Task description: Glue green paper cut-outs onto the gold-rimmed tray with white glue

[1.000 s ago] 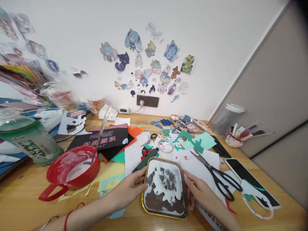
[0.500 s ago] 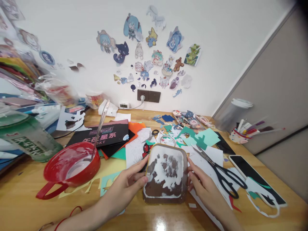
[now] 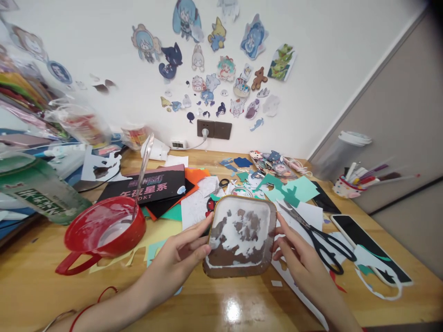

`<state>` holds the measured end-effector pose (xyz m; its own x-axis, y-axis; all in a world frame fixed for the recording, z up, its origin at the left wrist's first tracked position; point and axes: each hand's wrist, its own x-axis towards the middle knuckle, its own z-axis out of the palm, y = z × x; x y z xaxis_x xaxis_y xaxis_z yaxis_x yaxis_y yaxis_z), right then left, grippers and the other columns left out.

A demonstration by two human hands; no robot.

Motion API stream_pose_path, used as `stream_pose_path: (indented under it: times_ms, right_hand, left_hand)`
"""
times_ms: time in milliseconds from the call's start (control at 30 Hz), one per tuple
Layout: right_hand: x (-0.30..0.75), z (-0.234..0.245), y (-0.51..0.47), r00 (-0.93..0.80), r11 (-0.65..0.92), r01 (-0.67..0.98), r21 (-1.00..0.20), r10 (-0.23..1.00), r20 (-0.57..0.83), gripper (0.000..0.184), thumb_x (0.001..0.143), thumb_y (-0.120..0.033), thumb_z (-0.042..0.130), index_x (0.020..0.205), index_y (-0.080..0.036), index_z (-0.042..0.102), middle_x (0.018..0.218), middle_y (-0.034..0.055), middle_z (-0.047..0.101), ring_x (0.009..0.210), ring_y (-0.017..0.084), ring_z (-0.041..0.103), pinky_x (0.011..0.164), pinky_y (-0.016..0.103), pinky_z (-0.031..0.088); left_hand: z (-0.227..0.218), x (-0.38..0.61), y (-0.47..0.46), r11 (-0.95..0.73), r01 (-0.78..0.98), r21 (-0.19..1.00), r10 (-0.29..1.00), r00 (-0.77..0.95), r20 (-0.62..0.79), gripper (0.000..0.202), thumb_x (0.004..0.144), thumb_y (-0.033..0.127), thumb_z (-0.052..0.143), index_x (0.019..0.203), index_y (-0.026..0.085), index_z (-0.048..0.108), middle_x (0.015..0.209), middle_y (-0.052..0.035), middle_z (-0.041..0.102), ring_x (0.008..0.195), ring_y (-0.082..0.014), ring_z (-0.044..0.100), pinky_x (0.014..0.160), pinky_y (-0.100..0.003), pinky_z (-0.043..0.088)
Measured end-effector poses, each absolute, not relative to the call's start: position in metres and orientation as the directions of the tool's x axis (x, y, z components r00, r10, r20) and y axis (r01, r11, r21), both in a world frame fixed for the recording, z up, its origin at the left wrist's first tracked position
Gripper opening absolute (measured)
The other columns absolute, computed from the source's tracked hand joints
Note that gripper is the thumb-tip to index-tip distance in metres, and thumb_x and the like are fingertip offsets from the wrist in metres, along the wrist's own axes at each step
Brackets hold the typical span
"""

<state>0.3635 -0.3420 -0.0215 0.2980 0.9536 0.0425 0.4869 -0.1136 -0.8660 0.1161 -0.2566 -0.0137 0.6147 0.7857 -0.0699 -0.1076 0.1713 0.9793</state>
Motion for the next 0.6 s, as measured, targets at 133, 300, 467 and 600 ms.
stream_pose_path:
  times_ms: [133,300,467,600]
  right_hand:
    - [0.364,-0.022,-0.343,0.292,-0.107,0.484,-0.868,0.955,0.045,0.055,0.094,-0.042,0.035,0.144,-0.02,0.028,0.09,0.0036,0.055,0.067,0.012,0.054,0.063,0.025,0.05]
    - [0.364,-0.023,-0.343,0.296,-0.106,0.497,-0.861,0.954,0.054,0.057,0.093,-0.042,0.036,0.144,-0.018,0.027,0.092,0.0047,0.056,0.067,0.013,0.054,0.06,0.024,0.049]
    - [0.363,-0.026,-0.343,0.266,-0.102,0.518,-0.849,0.963,0.047,0.058,0.093,-0.042,0.034,0.145,-0.017,0.024,0.1,0.0059,0.056,0.069,0.013,0.055,0.064,0.026,0.05]
    - [0.359,-0.027,-0.343,0.267,-0.146,0.576,-0.804,0.964,0.016,0.059,0.093,-0.042,0.033,0.145,-0.017,0.021,0.093,0.0046,0.059,0.071,0.015,0.055,0.071,0.031,0.048]
  left_hand:
    - [-0.013,0.116,-0.257,0.166,-0.118,0.979,0.79,0.61,-0.061,0.049,0.082,0.031,0.064,0.128,0.031,0.047,0.138,0.002,0.042,0.118,-0.0198,0.051,0.104,-0.034,0.04]
    - [-0.01,0.117,-0.257,0.136,-0.137,0.981,0.797,0.603,-0.026,0.042,0.081,0.026,0.065,0.12,0.036,0.054,0.137,0.0069,0.042,0.121,-0.0176,0.047,0.103,-0.027,0.041]
    - [-0.002,0.116,-0.257,0.106,-0.118,0.987,0.789,0.615,-0.011,0.043,0.082,0.023,0.063,0.119,0.041,0.054,0.132,0.0102,0.049,0.111,-0.0124,0.056,0.096,-0.019,0.045]
    - [0.009,0.112,-0.255,0.086,-0.06,0.994,0.745,0.667,-0.025,0.046,0.084,0.019,0.06,0.123,0.041,0.05,0.13,0.0108,0.051,0.109,-0.0111,0.058,0.091,-0.016,0.048]
